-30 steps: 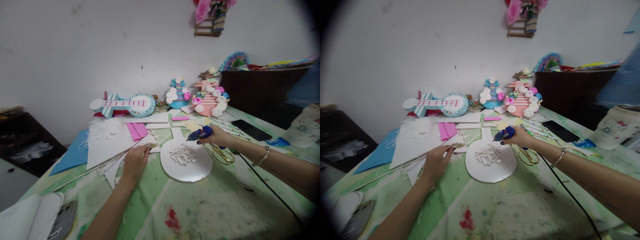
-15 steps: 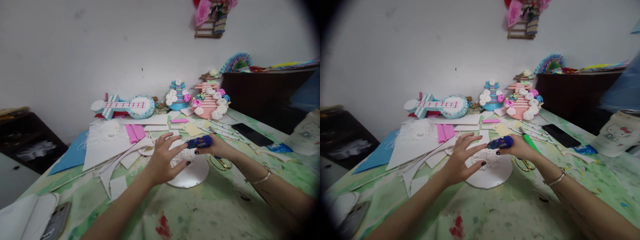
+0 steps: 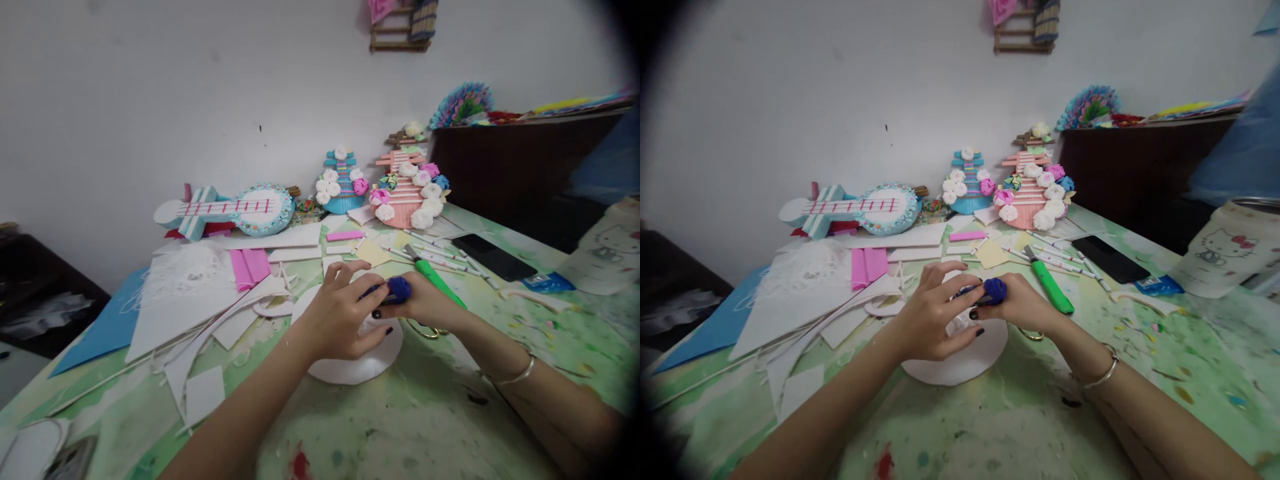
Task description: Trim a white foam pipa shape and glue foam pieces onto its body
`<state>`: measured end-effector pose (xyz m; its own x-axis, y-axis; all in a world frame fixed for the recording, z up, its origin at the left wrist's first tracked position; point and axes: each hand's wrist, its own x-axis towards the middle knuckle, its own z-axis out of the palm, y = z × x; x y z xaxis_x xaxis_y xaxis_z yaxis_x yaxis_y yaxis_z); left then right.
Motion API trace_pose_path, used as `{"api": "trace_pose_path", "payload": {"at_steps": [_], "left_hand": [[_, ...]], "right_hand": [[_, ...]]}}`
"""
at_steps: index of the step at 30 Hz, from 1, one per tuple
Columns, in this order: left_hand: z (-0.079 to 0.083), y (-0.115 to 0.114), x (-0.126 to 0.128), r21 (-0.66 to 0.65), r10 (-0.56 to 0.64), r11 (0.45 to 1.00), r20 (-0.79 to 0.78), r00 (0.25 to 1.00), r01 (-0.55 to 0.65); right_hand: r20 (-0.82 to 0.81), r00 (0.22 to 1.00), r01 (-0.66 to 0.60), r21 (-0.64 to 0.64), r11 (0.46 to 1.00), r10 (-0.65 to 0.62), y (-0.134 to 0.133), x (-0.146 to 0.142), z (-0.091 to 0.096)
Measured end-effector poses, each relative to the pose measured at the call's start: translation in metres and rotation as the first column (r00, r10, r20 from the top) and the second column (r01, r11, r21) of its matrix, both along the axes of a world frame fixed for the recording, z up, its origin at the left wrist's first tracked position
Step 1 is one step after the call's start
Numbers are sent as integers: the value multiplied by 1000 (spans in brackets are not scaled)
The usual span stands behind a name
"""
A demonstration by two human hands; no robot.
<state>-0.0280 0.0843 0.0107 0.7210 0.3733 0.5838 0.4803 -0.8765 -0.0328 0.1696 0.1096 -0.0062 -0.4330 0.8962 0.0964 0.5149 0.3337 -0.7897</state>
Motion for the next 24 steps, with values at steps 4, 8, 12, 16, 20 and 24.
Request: {"api": "trace_pose_path", "payload": {"at_steps": [4, 8, 12, 16, 20, 24], "left_hand": [[1, -1, -3, 108, 11, 994, -135, 991, 3], [7, -3, -4, 255, 28, 967, -170, 985, 17], [21, -1, -1, 303, -40, 947, -215, 976, 105], [34, 8, 3, 152, -195, 963, -186, 963, 224], [37, 19, 11, -121, -246, 958, 122, 962, 261], [39, 25, 21, -447, -169, 849, 278, 946, 283]], "right_hand": [[81, 997, -2, 44, 999, -2, -2, 0, 0], [37, 999, -8, 22, 1000, 7, -8, -3, 4], [37, 999, -4, 7, 1000, 4, -17, -5, 10], [22, 1000, 1, -20, 1000, 0, -21, -5, 9], [-1, 1000, 22, 52, 998, -22, -23, -4, 7], [-48, 998, 39, 58, 998, -36, -26, -2, 10]]}}
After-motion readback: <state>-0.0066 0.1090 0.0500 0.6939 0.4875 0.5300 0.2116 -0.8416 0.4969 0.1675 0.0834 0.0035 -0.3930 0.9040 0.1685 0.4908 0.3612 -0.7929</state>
